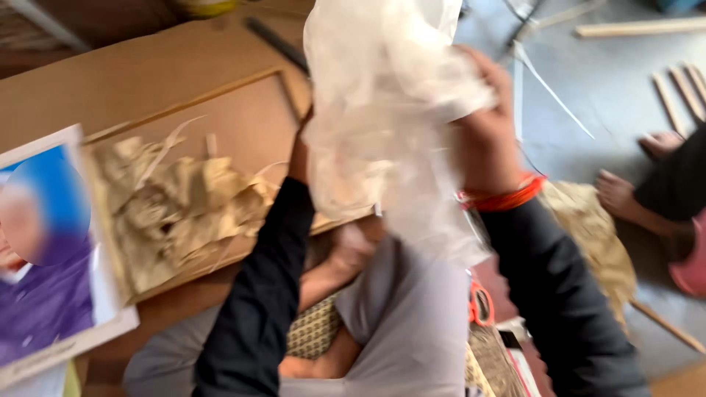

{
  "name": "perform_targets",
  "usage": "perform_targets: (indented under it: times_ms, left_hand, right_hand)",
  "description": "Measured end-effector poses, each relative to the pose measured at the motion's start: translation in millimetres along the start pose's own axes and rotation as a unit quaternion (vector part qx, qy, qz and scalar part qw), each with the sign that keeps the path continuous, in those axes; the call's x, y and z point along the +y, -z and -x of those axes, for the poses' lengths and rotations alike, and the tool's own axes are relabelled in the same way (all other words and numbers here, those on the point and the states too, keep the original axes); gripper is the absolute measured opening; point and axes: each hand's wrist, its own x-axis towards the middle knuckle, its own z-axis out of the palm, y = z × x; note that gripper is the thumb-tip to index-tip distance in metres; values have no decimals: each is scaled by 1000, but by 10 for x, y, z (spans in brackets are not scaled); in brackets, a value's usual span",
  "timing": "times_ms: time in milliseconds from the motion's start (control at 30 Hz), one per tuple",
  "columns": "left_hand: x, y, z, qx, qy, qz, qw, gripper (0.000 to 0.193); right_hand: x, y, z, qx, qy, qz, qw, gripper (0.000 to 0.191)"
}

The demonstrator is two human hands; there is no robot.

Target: The person crumples brown kraft paper and lines a cardboard frame box with it, places a framed portrait into the box, then wraps the frame's edges with black patterned tape and threads a hanging wire through the frame's eyelets, turning the frame as they work.

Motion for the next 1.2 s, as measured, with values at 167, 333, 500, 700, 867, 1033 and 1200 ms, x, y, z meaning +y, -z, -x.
perform_targets:
  times_ms: [167,333,500,700,867,1033,1200]
  left_hand:
    - [514,85,-79,87,-140,-133,977,30]
    - [1444,136,173,204,-210,-715,634,37]
    - [2330,525,204,126,-202,-599,765,38]
    - [2611,1036,557,163,-298,-401,851,17]
    - [2798,1629,795,250,-336,-391,819,31]
    - [2497,2062,903,275,-240,-720,590,54]
    - [2016,2329,774,213,-88,-878,419,78]
  right_hand:
    - [277,200,-152,-87,-132,-377,912,54]
    - [369,-788,5,-125,-142,-282,940,49]
    - [248,-1246,-384,-156,-137,-308,928,49]
    - [605,-1350,-845,-195,-155,-312,917,55]
    - [1604,-1434,-1101,-147,-164,-278,935,43]
    - [2449,-1678,-1144,-57,-191,13,980,18]
    - [2833,-2008,-1057,-173,-7,367,914,20]
